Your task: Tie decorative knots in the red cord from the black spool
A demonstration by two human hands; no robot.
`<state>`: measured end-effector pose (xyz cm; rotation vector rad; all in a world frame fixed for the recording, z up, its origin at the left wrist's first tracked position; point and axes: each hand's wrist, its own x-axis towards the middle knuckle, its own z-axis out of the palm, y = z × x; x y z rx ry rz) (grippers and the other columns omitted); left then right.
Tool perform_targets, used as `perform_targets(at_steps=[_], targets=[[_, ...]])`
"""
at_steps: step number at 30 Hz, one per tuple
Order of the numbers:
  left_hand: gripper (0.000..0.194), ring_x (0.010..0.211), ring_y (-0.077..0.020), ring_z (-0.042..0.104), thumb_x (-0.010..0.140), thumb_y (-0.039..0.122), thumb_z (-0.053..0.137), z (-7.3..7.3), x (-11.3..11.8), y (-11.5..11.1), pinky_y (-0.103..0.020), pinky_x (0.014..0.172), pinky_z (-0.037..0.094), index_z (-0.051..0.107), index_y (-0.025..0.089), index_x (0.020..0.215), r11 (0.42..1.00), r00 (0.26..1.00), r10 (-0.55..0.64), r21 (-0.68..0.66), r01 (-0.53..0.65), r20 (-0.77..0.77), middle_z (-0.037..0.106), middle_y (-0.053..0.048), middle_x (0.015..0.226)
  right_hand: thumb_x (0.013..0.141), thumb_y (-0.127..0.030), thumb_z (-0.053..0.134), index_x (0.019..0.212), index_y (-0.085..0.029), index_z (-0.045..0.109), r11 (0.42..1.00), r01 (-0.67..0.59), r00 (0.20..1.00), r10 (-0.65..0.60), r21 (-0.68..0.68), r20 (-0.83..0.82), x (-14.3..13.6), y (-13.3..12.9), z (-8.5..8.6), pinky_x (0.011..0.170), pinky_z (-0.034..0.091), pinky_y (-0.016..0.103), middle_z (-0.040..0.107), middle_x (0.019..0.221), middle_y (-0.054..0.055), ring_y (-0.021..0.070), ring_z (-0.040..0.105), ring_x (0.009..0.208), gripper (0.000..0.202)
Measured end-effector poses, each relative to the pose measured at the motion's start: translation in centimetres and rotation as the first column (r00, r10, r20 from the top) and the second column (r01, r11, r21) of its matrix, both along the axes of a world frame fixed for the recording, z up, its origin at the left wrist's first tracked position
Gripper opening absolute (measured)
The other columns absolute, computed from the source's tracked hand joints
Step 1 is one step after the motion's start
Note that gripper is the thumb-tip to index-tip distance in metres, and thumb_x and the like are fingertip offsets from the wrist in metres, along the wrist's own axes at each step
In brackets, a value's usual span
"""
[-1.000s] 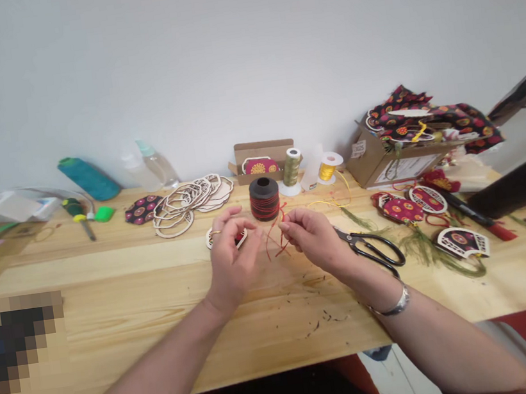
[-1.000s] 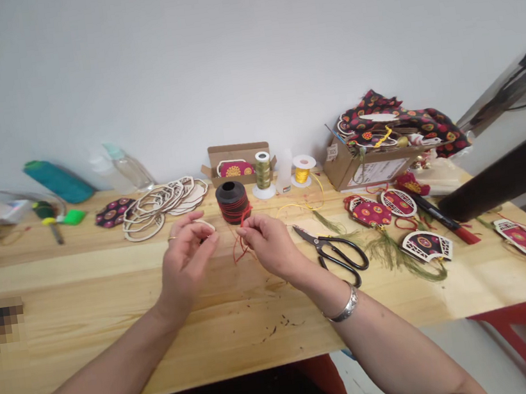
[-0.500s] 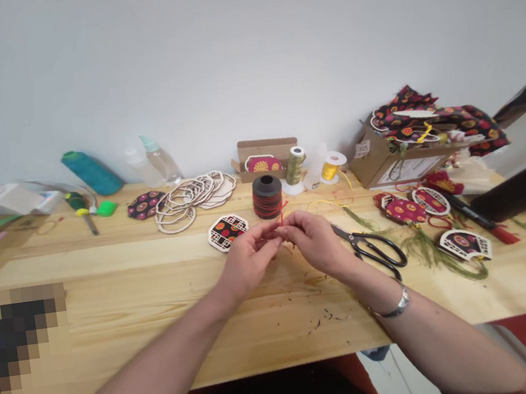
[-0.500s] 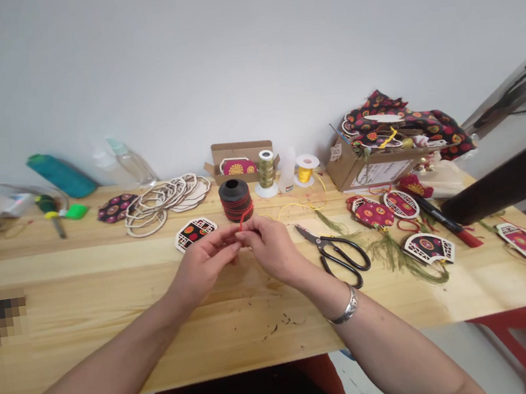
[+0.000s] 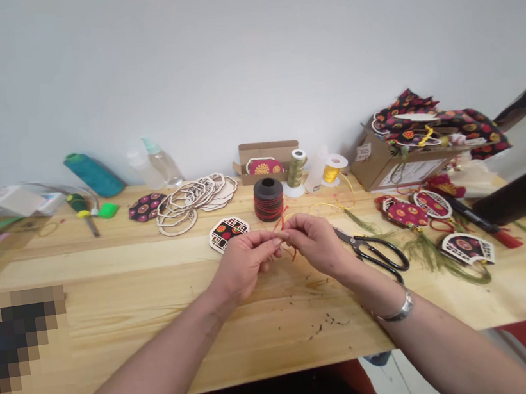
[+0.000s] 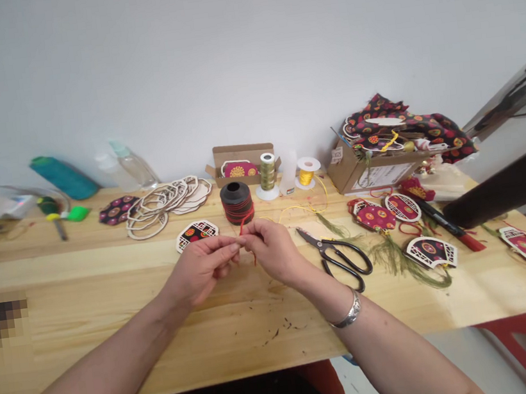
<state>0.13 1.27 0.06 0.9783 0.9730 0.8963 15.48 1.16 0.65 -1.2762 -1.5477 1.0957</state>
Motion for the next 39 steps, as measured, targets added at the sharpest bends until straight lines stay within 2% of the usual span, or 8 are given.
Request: perform_targets(at_steps=[5, 10, 17, 23, 27, 31, 35, 39], targets=[[0.02, 0.04, -0.0019, 0.034, 0.061, 0.027, 0.075, 0.2, -0.1, 0.1, -0.018, 0.039, 0.017, 0.073, 0.013, 0.075, 0.995, 0.999, -0.018, -0.097, 0.021, 0.041, 0.058, 0.0, 0.054, 0.078, -0.029, 0.06, 0.068, -0.018, 0.054, 0.997, -0.054, 0.994, 0.049, -0.052, -0.099, 0.1, 0.1, -0.4, 0.052, 0.036, 0.022, 0.053, 0.058, -0.004, 0.0085, 0.042, 0.051, 0.016], [0.018, 0.04, -0.0025, 0.034, 0.061, 0.027, 0.074, 0.4, 0.0, 0.1, -0.018, 0.038, 0.016, 0.073, 0.013, 0.074, 0.995, 1.0, -0.01, -0.099, 0.012, 0.023, 0.058, 0.0, 0.053, 0.08, -0.03, 0.058, 0.07, -0.017, 0.056, 0.996, -0.072, 0.994, 0.068, -0.056, -0.08, 0.1, 0.0, -0.2, 0.053, 0.037, 0.022, 0.056, 0.061, -0.002, 0.0092, 0.045, 0.054, 0.016], [0.017, 0.04, -0.0031, 0.034, 0.063, 0.03, 0.073, 0.4, -0.1, 0.4, -0.02, 0.038, 0.016, 0.071, 0.014, 0.068, 0.997, 0.998, 0.07, -0.04, -0.07, -0.012, 0.06, -0.001, 0.055, 0.088, -0.027, 0.046, 0.08, -0.019, 0.065, 0.989, -0.136, 0.97, 0.121, 0.061, 0.212, 1.3, 0.1, 0.8, 0.064, 0.039, 0.024, 0.063, 0.072, 0.0, 0.0118, 0.053, 0.067, 0.023], [0.017, 0.039, -0.0019, 0.029, 0.063, 0.03, 0.073, 0.1, -0.1, 0.7, -0.02, 0.038, 0.014, 0.071, 0.014, 0.069, 0.987, 0.986, 0.161, -0.005, -0.162, -0.036, 0.062, 0.0, 0.057, 0.085, -0.034, 0.055, 0.069, -0.018, 0.061, 0.976, -0.06, 0.912, -0.032, 0.209, 0.409, 1.5, -0.3, 0.8, 0.053, 0.034, 0.024, 0.06, 0.061, -0.001, 0.0109, 0.047, 0.054, 0.023], [0.02, 0.038, -0.0013, 0.025, 0.062, 0.031, 0.074, 0.1, 0.0, 0.6, -0.02, 0.038, 0.012, 0.071, 0.013, 0.072, 0.977, 0.977, 0.211, -0.03, -0.212, -0.034, 0.064, -0.001, 0.058, 0.089, -0.029, 0.049, 0.078, -0.017, 0.062, 0.905, -0.072, 0.817, -0.188, 0.419, 0.545, 0.6, -1.3, 0.6, 0.058, 0.035, 0.026, 0.065, 0.072, 0.004, 0.0131, 0.053, 0.062, 0.021], [0.019, 0.038, -0.0011, 0.024, 0.061, 0.029, 0.075, 0.0, 0.0, 0.5, -0.019, 0.037, 0.013, 0.069, 0.013, 0.068, 0.971, 0.973, 0.228, -0.07, -0.227, 0.013, 0.059, 0.002, 0.052, 0.094, -0.029, 0.04, 0.078, -0.016, 0.061, 0.781, -0.242, 0.641, -0.317, 0.575, 0.7, -0.4, -2.3, 0.0, 0.053, 0.031, 0.028, 0.062, 0.067, 0.007, 0.0142, 0.052, 0.057, 0.029], [0.019, 0.037, -0.0009, 0.022, 0.059, 0.027, 0.076, 0.3, 0.0, 0.4, -0.018, 0.037, 0.013, 0.068, 0.012, 0.068, 0.972, 0.976, 0.189, -0.159, -0.171, 0.106, 0.05, 0.005, 0.045, 0.093, -0.015, 0.036, 0.081, -0.014, 0.058, 0.683, -0.424, 0.507, -0.366, 0.595, 0.781, -1.1, -2.6, -0.6, 0.049, 0.03, 0.03, 0.059, 0.065, 0.007, 0.0152, 0.05, 0.057, 0.025], [0.02, 0.037, -0.0001, 0.023, 0.059, 0.027, 0.076, 0.6, 0.0, 0.3, -0.017, 0.036, 0.013, 0.067, 0.011, 0.067, 0.972, 0.978, 0.148, -0.202, -0.116, 0.148, 0.051, 0.005, 0.047, 0.088, -0.005, 0.031, 0.08, -0.014, 0.058, 0.624, -0.552, 0.457, -0.328, 0.553, 0.827, -1.2, -2.6, -0.7, 0.051, 0.036, 0.03, 0.06, 0.068, 0.008, 0.0162, 0.051, 0.06, 0.03]])
